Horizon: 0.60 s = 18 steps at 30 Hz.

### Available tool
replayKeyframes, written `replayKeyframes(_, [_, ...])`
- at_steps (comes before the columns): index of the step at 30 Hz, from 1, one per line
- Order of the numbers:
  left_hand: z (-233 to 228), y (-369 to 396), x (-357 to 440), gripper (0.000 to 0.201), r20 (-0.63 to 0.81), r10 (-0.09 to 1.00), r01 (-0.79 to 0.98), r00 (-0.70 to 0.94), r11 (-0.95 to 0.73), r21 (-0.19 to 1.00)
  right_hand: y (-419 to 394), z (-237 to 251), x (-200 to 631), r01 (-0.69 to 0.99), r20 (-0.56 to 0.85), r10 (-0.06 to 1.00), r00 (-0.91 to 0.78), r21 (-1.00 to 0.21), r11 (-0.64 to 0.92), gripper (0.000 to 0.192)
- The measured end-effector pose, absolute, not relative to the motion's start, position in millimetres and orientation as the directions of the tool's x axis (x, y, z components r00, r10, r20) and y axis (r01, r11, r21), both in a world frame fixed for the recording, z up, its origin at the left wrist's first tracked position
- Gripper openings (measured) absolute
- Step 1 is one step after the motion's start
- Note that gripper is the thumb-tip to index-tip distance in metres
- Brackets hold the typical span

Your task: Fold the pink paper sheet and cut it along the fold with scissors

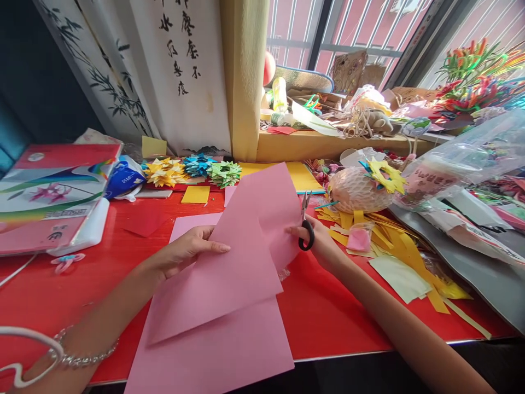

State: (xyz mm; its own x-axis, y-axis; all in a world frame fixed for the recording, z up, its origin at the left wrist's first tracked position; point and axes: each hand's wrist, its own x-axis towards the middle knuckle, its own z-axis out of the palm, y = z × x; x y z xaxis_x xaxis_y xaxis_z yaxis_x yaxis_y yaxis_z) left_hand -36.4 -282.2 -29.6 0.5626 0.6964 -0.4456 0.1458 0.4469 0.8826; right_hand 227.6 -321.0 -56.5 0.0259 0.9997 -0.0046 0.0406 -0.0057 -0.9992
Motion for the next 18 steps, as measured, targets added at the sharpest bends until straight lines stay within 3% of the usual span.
replayKeyframes(6, [-36,-283,-34,0.041,-0.379,0.747,0.093,0.546,0.396,0.914,-327,-49,229,0.023,-0.117,0.984,-0.132,-0.993,-0.115,0.033])
replayKeyframes(9, [-42,-282,-32,0.041,-0.372,0.760,0.094,0.533,0.384,0.918,-327,-48,228,0.092,-0.126,0.980,-0.156,-0.989,-0.112,0.035])
replayKeyframes(12, [-50,-279,-33,0.038,-0.361,0.785,0.087,0.504,0.370,0.925,-323,-51,231,0.202,0.046,0.999,0.026,-0.978,0.040,0.039])
replayKeyframes(15, [-55,-277,-34,0.037,-0.336,0.829,0.085,0.447,0.335,0.938,-321,-50,234,0.259,0.241,0.954,0.179,-0.947,0.191,0.041])
replayKeyframes(18, [-57,-276,-34,0.038,-0.298,0.862,0.082,0.410,0.290,0.953,-325,-44,233,0.221,0.151,0.986,0.065,-0.966,0.134,0.039])
